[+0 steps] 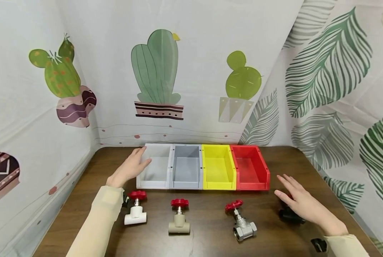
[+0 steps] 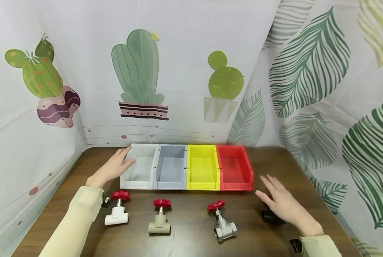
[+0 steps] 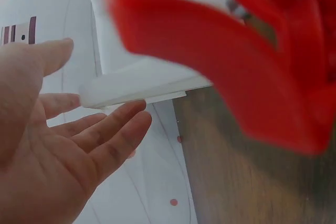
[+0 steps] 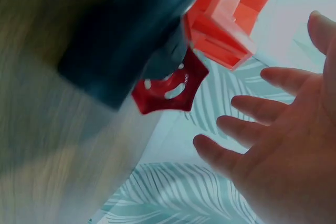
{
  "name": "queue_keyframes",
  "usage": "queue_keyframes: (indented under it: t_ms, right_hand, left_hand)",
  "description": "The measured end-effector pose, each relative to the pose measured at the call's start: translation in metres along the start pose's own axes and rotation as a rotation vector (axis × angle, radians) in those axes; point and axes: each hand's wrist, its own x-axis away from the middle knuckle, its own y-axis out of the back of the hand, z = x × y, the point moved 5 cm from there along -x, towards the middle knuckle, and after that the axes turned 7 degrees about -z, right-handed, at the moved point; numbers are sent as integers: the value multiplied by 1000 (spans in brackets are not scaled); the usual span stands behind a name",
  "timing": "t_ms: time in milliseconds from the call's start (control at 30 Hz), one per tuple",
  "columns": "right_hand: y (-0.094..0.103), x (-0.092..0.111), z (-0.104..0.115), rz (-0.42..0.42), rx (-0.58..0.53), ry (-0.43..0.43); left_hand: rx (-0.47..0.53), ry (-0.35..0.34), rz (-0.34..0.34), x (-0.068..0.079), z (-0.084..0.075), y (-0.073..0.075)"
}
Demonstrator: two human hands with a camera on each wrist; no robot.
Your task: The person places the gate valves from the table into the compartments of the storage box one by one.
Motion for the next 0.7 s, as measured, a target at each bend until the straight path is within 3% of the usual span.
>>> queue_keyframes:
  t_ms: [333, 700]
  right_hand:
    - [8, 1, -6, -22, 24, 76]
    - [-1, 11, -17, -90, 97, 184]
  left_hand:
    - [-25, 41, -11, -8, 8, -3]
    - [-1, 90, 4, -10, 23, -7]
